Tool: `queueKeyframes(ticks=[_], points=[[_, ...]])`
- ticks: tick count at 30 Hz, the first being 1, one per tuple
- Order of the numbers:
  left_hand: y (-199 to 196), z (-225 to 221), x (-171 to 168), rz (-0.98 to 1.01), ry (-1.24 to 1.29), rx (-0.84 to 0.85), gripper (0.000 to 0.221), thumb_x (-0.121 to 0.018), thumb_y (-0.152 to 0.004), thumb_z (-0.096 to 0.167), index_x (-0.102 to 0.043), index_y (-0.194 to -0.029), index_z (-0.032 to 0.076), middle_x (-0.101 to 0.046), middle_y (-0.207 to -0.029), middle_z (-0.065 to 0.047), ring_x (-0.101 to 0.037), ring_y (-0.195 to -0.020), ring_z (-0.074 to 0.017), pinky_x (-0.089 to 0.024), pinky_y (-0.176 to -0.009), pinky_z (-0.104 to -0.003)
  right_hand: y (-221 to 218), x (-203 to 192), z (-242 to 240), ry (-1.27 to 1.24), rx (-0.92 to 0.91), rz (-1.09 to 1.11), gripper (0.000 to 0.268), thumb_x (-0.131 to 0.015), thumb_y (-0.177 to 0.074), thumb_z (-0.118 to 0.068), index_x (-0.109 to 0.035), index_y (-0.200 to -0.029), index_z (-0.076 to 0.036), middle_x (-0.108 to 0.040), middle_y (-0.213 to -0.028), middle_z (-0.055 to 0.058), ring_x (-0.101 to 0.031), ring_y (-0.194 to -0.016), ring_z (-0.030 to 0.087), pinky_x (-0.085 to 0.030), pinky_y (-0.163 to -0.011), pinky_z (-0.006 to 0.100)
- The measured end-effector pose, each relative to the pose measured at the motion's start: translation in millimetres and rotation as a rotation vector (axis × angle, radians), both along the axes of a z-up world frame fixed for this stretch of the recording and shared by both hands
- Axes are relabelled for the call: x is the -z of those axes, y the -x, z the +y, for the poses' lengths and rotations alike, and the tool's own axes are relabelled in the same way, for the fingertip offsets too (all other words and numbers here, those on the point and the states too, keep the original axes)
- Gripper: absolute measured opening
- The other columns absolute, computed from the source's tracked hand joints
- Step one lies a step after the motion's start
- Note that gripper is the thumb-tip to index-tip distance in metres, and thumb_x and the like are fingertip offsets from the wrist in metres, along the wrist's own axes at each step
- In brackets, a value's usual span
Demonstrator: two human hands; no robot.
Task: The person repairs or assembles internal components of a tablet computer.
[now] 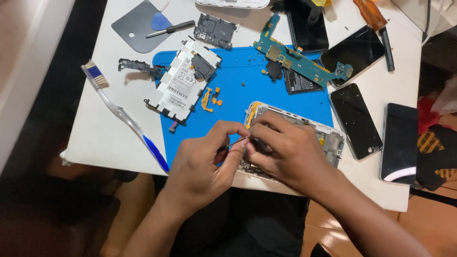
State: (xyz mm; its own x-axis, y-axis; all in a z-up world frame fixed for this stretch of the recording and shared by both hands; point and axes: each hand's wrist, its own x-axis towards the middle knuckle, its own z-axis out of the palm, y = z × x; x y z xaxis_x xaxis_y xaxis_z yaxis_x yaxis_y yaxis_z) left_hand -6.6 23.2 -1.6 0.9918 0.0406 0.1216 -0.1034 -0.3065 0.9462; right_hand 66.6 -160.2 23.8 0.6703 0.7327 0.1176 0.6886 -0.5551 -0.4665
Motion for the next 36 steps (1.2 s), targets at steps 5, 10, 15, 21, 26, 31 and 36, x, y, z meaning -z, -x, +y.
queueKeyframes(ticks=[5, 10, 15, 21, 26, 31, 36], points=[[-0.3, -3.5, 1.6, 0.005, -0.013, -0.092, 0.018, -0.072, -0.095, 0.010, -0.068, -0.111, 0.005, -0.070, -0.069, -0.011, -0.071, -0.056, -0.0180, -0.051, -0.049, -0.029, 1.4, -3.6, 5.6, -0.010, 0.042, 0.042, 0.020, -0.081, -0.081, -0.015, -0.070, -0.094, -0.006, -0.067, -0.094, 0.003, -0.065, -0.064, 0.016, -0.052, -0.054, 0.030], [0.2, -4.1, 5.4, -0.046, 0.028, -0.160, 0.022, -0.070, -0.097, 0.009, -0.067, -0.117, 0.002, -0.077, -0.091, -0.016, -0.080, -0.076, -0.0207, -0.063, -0.061, -0.028, -2.1, -0.2, 0.1, -0.089, 0.142, 0.203, 0.016, -0.079, -0.082, -0.008, -0.069, -0.093, -0.003, -0.068, -0.094, 0.003, -0.066, -0.066, 0.010, -0.054, -0.058, 0.025], [-1.1, -0.7, 7.9, -0.051, 0.008, -0.158, 0.022, -0.068, -0.095, 0.008, -0.068, -0.116, 0.001, -0.076, -0.089, -0.016, -0.079, -0.072, -0.0206, -0.061, -0.060, -0.029, 0.2, -1.1, -3.1, -0.169, 0.190, 0.283, 0.015, -0.078, -0.084, -0.006, -0.072, -0.097, -0.004, -0.070, -0.098, 0.001, -0.067, -0.073, 0.006, -0.054, -0.059, 0.022], [-3.0, 4.5, -1.9, 0.095, 0.089, -0.114, 0.017, -0.049, -0.105, 0.010, -0.056, -0.119, 0.002, -0.059, -0.065, -0.008, -0.061, -0.051, -0.0174, -0.044, -0.050, -0.034, 1.5, -3.1, -5.8, -0.159, 0.104, 0.286, 0.015, -0.079, -0.082, -0.006, -0.074, -0.096, -0.006, -0.069, -0.098, 0.002, -0.067, -0.071, 0.008, -0.055, -0.058, 0.023], [0.7, -1.1, 0.9, 0.026, 0.018, -0.159, 0.017, -0.049, -0.107, 0.012, -0.058, -0.119, 0.003, -0.064, -0.067, -0.010, -0.066, -0.053, -0.0195, -0.046, -0.051, -0.035, 1.0, -5.9, -5.5, -0.073, 0.016, 0.179, 0.016, -0.078, -0.082, -0.012, -0.076, -0.097, -0.009, -0.069, -0.098, 0.003, -0.070, -0.073, 0.016, -0.056, -0.060, 0.029], [0.8, -2.3, 0.1, 0.000, 0.033, -0.150, 0.019, -0.051, -0.106, 0.012, -0.058, -0.121, 0.003, -0.068, -0.069, -0.010, -0.069, -0.054, -0.0196, -0.048, -0.049, -0.034, 0.0, -17.4, 3.5, 0.038, -0.029, 0.108, 0.015, -0.077, -0.084, -0.019, -0.075, -0.095, -0.009, -0.068, -0.096, 0.004, -0.070, -0.073, 0.025, -0.054, -0.059, 0.037], [2.2, -2.6, 1.7, -0.057, 0.002, -0.141, 0.020, -0.052, -0.106, 0.010, -0.059, -0.123, 0.003, -0.069, -0.073, -0.012, -0.071, -0.058, -0.0228, -0.050, -0.053, -0.035, 5.0, -20.6, 8.5, 0.110, -0.039, 0.092, 0.017, -0.075, -0.087, -0.021, -0.072, -0.097, -0.009, -0.066, -0.097, 0.008, -0.068, -0.072, 0.030, -0.054, -0.059, 0.042]])
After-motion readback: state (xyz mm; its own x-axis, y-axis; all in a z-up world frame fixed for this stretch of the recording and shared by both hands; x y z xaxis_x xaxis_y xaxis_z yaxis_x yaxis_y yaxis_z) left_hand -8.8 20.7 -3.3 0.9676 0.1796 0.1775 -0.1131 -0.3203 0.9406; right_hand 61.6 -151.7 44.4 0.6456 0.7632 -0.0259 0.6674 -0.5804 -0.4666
